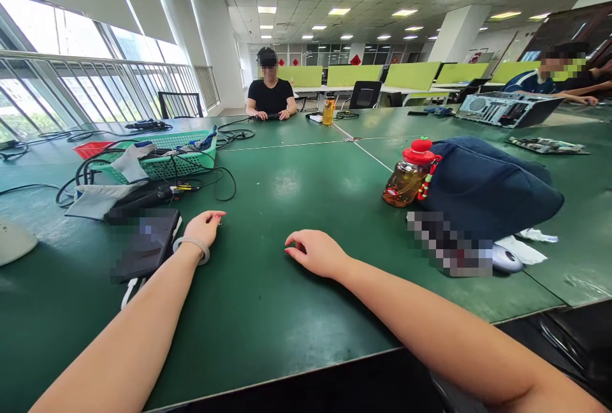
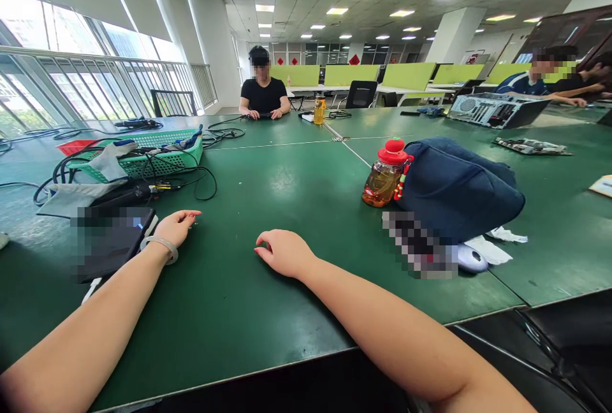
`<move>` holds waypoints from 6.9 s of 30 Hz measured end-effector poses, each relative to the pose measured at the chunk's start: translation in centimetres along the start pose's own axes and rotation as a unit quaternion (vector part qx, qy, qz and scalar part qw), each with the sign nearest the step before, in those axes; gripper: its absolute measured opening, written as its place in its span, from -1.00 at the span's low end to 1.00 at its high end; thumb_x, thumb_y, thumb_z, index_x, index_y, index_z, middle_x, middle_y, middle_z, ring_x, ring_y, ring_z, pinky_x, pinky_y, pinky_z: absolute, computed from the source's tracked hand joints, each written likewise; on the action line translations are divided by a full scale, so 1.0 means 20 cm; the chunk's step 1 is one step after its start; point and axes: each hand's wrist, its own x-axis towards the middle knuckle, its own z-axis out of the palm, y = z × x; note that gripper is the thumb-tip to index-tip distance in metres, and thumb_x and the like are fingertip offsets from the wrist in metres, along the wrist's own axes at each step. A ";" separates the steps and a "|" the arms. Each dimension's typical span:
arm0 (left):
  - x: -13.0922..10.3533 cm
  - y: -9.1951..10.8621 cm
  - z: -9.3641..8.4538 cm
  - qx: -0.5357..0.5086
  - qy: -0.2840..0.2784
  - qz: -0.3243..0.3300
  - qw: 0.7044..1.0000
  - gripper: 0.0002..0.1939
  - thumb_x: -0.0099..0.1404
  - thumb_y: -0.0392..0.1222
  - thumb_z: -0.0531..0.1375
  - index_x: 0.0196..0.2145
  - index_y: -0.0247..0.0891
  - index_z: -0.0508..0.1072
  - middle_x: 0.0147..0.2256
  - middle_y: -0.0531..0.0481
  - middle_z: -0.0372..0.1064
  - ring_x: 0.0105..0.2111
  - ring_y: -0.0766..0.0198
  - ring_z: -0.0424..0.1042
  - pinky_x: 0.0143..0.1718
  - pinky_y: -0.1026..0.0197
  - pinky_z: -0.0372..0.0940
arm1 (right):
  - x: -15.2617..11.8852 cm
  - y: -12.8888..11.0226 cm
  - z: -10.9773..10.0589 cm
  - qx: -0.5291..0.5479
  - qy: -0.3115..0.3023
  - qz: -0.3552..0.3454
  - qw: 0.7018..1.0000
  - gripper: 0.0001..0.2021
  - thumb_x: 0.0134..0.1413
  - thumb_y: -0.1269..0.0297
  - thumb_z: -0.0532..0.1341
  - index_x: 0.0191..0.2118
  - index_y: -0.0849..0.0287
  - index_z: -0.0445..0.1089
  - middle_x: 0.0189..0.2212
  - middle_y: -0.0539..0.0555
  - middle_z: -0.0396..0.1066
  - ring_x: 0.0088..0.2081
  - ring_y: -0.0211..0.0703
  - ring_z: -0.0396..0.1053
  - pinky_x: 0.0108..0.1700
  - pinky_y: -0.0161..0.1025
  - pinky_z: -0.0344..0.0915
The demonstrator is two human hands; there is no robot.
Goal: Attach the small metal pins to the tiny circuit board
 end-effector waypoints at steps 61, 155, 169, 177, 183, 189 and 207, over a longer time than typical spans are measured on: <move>-0.44 0.33 0.20 -0.303 -0.257 0.191 0.897 -0.62 0.06 -0.23 0.20 -0.11 -0.24 0.38 -0.34 -0.02 0.42 -0.34 0.26 0.44 -0.19 0.15 0.35 | 0.06 0.02 -0.02 0.445 0.030 0.145 0.883 -0.77 -0.13 0.15 0.23 -0.49 0.24 0.29 -0.62 -0.08 0.29 -0.59 -0.40 0.18 -0.49 -0.37 0.17; -0.37 0.30 0.18 0.054 -0.141 0.252 0.956 -0.81 0.03 -0.11 0.21 -0.35 -0.17 0.38 -0.47 0.05 0.37 -0.44 0.21 0.34 -0.44 0.22 0.15 | 0.03 -0.02 0.05 -0.145 -0.023 -0.058 0.988 -0.86 0.14 0.27 0.08 -0.28 0.21 0.31 -0.33 0.08 0.28 -0.26 -0.21 0.26 -0.22 -0.28 0.15; -0.40 0.32 0.18 -0.022 -0.160 0.255 0.953 -0.77 -0.01 -0.05 0.26 -0.39 -0.18 0.40 -0.48 0.09 0.37 -0.45 0.26 0.34 -0.39 0.24 0.20 | 0.03 0.00 0.01 -0.077 0.030 -0.094 0.992 -0.82 0.19 0.33 0.02 -0.30 0.16 0.36 -0.34 0.04 0.29 -0.29 -0.28 0.24 -0.26 -0.34 0.11; -0.42 0.33 0.16 -0.052 -0.164 0.267 0.948 -0.78 -0.04 -0.06 0.27 -0.43 -0.20 0.40 -0.46 0.09 0.39 -0.44 0.27 0.33 -0.37 0.24 0.20 | 0.03 0.01 0.00 -0.113 0.038 -0.134 0.984 -0.79 0.20 0.29 -0.01 -0.28 0.15 0.37 -0.35 0.05 0.31 -0.30 -0.27 0.21 -0.28 -0.33 0.08; -0.43 0.34 0.15 -0.051 -0.146 0.274 0.949 -0.78 -0.03 -0.07 0.27 -0.42 -0.20 0.41 -0.45 0.09 0.39 -0.45 0.28 0.32 -0.35 0.23 0.21 | 0.02 0.01 -0.02 -0.086 0.055 -0.107 0.989 -0.85 0.17 0.29 0.05 -0.29 0.13 0.35 -0.34 0.02 0.32 -0.29 -0.28 0.23 -0.27 -0.34 0.08; -0.44 0.35 0.14 -0.041 -0.109 0.316 0.941 -0.80 0.00 -0.09 0.26 -0.40 -0.20 0.42 -0.45 0.07 0.38 -0.43 0.27 0.31 -0.33 0.23 0.20 | 0.02 0.00 -0.02 0.013 0.031 -0.008 0.999 -0.83 0.12 0.20 0.09 -0.31 0.17 0.33 -0.39 0.00 0.32 -0.37 -0.31 0.23 -0.34 -0.36 0.09; -0.38 0.32 0.16 -0.002 -0.135 0.255 0.957 -0.81 0.04 -0.12 0.22 -0.35 -0.21 0.40 -0.41 0.05 0.41 -0.38 0.24 0.37 -0.34 0.21 0.23 | 0.01 0.01 -0.01 -0.050 -0.067 -0.101 0.991 -0.89 0.05 0.37 0.16 -0.31 0.08 0.43 -0.35 -0.01 0.32 -0.33 -0.29 0.28 -0.30 -0.34 0.13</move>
